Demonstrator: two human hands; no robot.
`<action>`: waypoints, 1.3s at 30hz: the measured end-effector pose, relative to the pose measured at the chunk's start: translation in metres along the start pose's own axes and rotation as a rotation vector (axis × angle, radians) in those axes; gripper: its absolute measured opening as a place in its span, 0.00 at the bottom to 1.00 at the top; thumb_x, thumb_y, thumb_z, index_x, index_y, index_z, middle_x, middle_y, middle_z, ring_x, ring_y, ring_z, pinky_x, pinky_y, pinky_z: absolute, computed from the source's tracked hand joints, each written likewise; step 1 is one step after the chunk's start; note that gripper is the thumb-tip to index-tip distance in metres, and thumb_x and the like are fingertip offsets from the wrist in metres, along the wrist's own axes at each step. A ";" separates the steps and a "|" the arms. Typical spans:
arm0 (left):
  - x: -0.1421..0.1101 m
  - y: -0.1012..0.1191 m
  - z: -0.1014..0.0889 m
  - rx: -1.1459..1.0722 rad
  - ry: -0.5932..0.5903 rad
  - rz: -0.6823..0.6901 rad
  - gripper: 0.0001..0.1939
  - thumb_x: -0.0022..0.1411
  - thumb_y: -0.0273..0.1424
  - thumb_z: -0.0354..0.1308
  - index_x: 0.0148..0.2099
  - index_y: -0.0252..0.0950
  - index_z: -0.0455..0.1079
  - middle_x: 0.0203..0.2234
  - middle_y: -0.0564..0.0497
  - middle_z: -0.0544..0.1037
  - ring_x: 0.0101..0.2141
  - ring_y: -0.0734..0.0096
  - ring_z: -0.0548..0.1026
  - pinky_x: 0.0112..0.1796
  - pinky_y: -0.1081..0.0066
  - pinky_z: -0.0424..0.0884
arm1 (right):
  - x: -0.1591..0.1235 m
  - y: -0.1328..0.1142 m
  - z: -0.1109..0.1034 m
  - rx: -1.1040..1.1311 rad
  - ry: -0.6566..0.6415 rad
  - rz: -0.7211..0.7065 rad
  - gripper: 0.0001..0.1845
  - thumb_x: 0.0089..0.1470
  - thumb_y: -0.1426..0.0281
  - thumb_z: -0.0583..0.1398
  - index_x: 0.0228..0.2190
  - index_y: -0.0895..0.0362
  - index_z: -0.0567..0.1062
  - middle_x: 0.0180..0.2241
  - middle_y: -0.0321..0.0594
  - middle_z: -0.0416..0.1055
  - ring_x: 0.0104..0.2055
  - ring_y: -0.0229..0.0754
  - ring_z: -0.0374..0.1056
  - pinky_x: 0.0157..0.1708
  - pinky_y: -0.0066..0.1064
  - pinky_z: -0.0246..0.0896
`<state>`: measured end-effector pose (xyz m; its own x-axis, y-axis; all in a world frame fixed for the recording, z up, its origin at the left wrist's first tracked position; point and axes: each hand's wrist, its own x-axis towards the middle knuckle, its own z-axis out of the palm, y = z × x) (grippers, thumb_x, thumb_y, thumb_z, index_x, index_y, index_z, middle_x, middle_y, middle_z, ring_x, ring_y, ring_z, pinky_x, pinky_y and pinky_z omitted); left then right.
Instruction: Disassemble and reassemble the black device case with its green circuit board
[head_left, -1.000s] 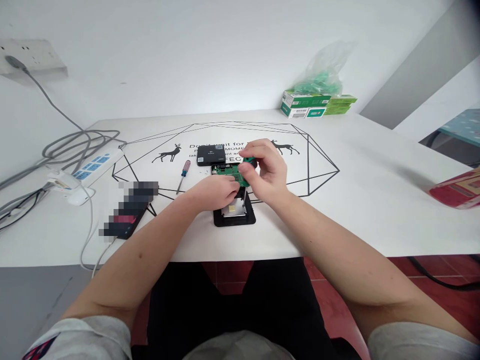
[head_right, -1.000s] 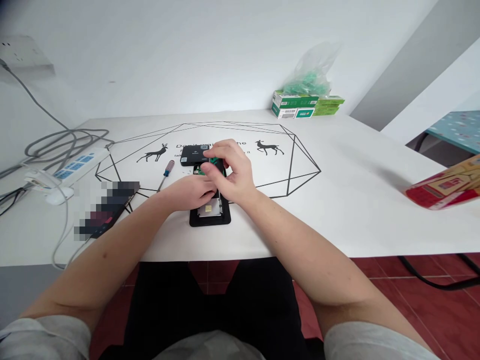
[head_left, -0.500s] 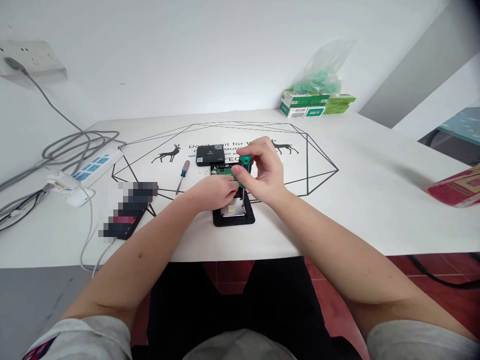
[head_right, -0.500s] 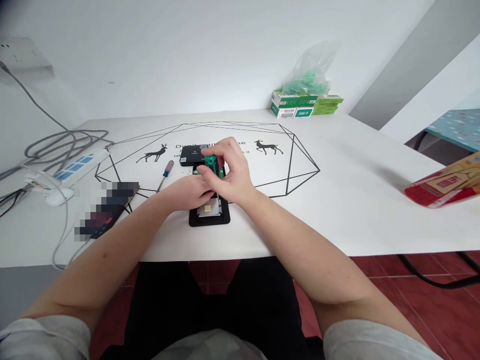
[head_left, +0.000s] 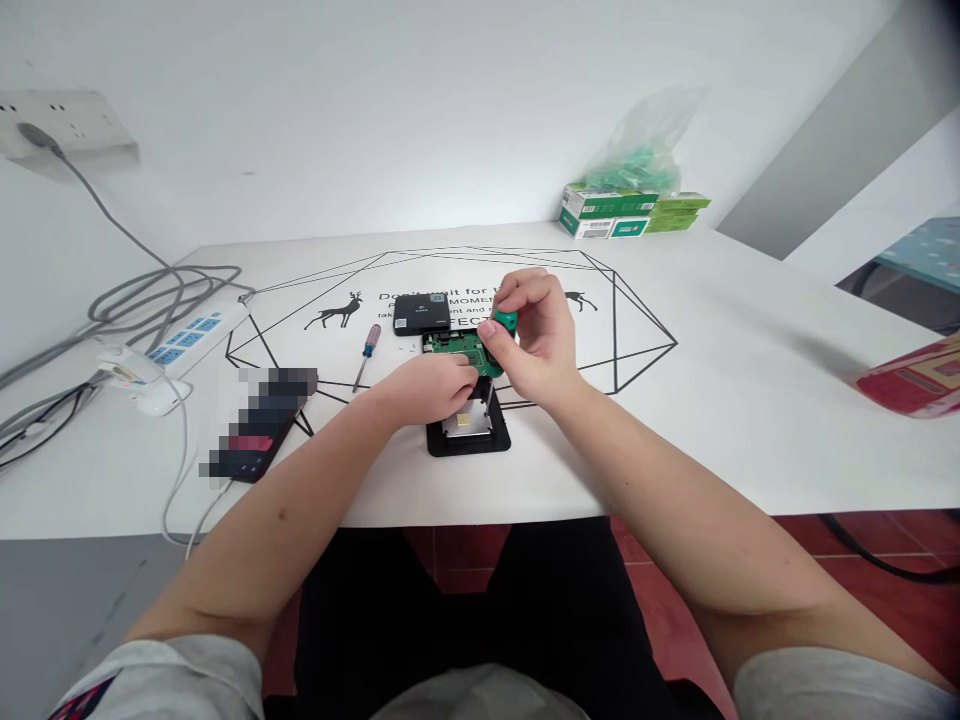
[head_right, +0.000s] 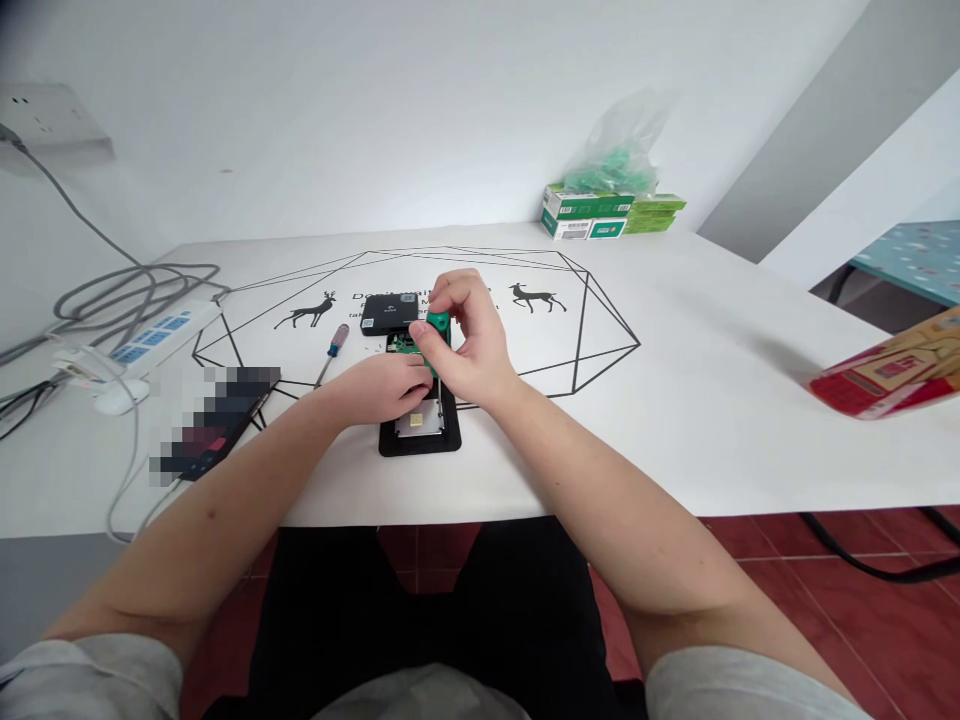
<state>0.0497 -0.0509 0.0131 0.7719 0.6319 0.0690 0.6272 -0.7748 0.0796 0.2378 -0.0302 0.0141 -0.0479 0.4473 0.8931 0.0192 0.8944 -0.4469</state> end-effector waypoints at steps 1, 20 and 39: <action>0.000 0.000 -0.001 -0.001 -0.004 -0.002 0.13 0.76 0.26 0.51 0.39 0.35 0.75 0.39 0.46 0.81 0.38 0.61 0.79 0.37 0.64 0.72 | 0.000 0.000 0.001 0.001 0.006 0.011 0.19 0.65 0.51 0.67 0.40 0.48 0.67 0.39 0.37 0.66 0.38 0.42 0.66 0.39 0.41 0.68; 0.000 0.001 0.001 0.020 -0.015 -0.022 0.12 0.76 0.26 0.52 0.40 0.35 0.75 0.39 0.45 0.81 0.38 0.60 0.79 0.37 0.62 0.72 | -0.002 -0.005 -0.005 -0.015 -0.072 -0.039 0.11 0.70 0.56 0.62 0.43 0.47 0.80 0.35 0.37 0.73 0.35 0.43 0.70 0.34 0.40 0.68; 0.001 -0.001 0.003 0.013 -0.009 -0.016 0.12 0.76 0.26 0.53 0.40 0.35 0.75 0.39 0.46 0.82 0.38 0.60 0.79 0.36 0.63 0.71 | -0.004 -0.016 -0.008 0.046 -0.134 0.113 0.16 0.72 0.55 0.60 0.48 0.48 0.84 0.41 0.41 0.85 0.44 0.46 0.83 0.43 0.43 0.81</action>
<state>0.0501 -0.0496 0.0106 0.7625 0.6443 0.0592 0.6409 -0.7646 0.0674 0.2454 -0.0460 0.0179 -0.1809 0.5380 0.8233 -0.0139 0.8357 -0.5491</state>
